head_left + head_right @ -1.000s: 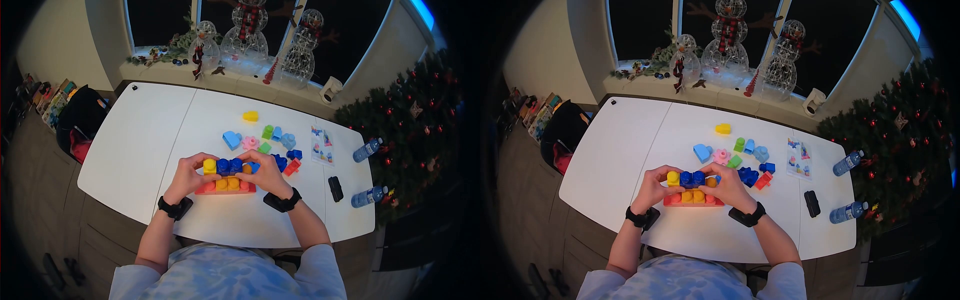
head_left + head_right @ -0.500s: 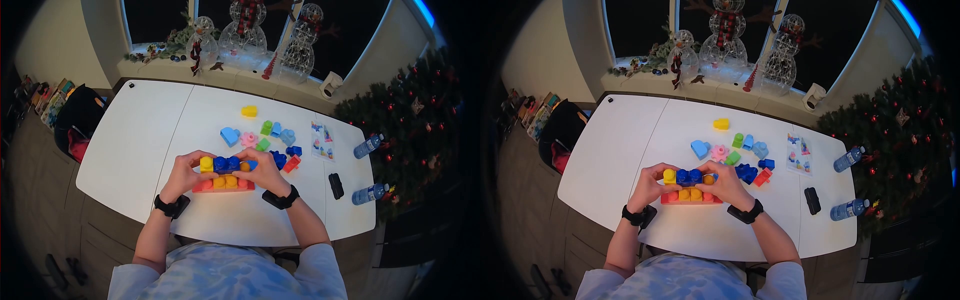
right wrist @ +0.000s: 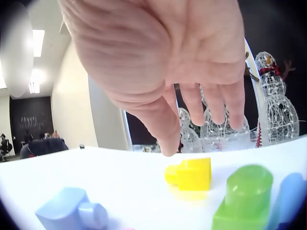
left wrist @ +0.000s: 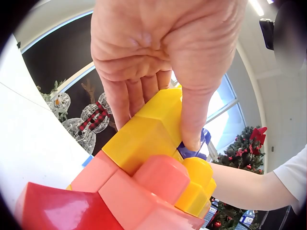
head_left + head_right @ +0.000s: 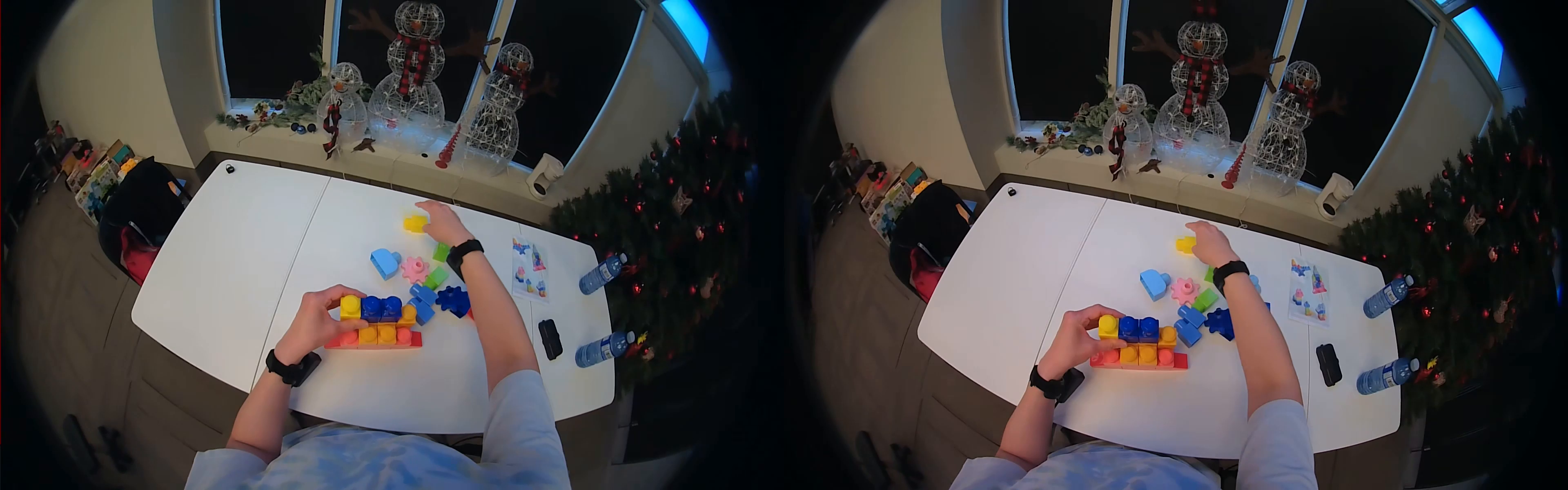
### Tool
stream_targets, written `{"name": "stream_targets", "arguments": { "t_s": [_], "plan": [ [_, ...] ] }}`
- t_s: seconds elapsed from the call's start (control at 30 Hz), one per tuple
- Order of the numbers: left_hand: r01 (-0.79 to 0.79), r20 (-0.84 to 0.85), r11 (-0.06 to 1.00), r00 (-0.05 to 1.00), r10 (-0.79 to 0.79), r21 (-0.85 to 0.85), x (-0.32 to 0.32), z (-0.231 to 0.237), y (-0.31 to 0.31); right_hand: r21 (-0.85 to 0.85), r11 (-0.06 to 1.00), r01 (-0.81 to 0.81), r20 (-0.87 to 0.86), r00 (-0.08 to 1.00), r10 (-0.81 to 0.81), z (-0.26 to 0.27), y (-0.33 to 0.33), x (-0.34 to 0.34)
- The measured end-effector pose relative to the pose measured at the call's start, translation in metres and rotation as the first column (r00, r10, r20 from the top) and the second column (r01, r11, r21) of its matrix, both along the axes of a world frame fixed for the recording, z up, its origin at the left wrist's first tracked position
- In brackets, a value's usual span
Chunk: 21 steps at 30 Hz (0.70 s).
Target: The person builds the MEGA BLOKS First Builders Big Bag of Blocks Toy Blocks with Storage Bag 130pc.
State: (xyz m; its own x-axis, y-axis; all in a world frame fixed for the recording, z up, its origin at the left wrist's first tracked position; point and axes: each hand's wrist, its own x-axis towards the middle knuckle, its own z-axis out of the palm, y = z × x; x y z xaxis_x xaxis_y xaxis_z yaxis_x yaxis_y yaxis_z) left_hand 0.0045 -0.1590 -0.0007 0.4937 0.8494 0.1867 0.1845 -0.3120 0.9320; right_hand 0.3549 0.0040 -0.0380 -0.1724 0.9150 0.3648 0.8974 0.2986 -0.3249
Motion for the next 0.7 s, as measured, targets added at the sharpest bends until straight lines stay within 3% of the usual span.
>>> {"name": "stream_targets", "arguments": {
  "t_s": [0.07,0.13,0.3,0.37,0.4,0.47,0.53,0.57,0.63,0.7],
  "plan": [
    [-0.004,0.003,1.000,1.000,0.004,0.012,0.000,-0.002,0.002,-0.032,0.999,0.018,0.071,0.997,-0.016,-0.012,0.010,-0.011],
    [-0.001,-0.006,1.000,1.000,0.001,0.030,0.000,-0.001,0.001,-0.204,0.975,0.089,0.172,0.984,-0.054,-0.022,0.014,-0.020],
    [0.010,-0.008,0.998,1.000,-0.009,0.065,0.000,0.001,0.001,-0.124,0.978,0.166,0.392,0.914,-0.106,-0.024,0.001,-0.035],
    [0.012,-0.003,0.998,1.000,-0.012,0.069,-0.001,0.001,0.002,-0.086,0.988,0.126,0.206,0.973,-0.107,0.010,-0.027,-0.043],
    [0.013,-0.003,0.998,1.000,-0.013,0.059,-0.001,0.001,0.002,-0.091,0.987,0.130,0.209,0.972,-0.108,0.028,-0.044,-0.047],
    [0.019,-0.001,0.999,1.000,-0.019,0.046,-0.001,0.000,0.002,-0.156,0.987,-0.038,-0.266,0.964,-0.005,0.065,-0.080,-0.051],
    [0.006,-0.015,0.999,1.000,-0.006,0.039,-0.001,-0.002,0.002,-0.242,0.955,-0.171,-0.532,0.847,0.017,0.087,-0.121,-0.055],
    [0.011,-0.011,0.999,1.000,-0.011,0.038,0.000,-0.002,0.002,-0.244,0.956,-0.166,-0.529,0.848,0.012,0.094,-0.142,-0.058],
    [0.003,0.005,0.999,1.000,-0.004,0.037,0.000,-0.001,0.002,-0.302,0.896,-0.324,-0.713,0.701,0.013,0.099,-0.181,-0.063],
    [0.007,0.012,1.000,1.000,-0.008,0.029,0.000,-0.001,0.002,-0.257,0.907,-0.333,-0.712,0.700,0.056,0.082,-0.199,-0.064]
  ]
}}
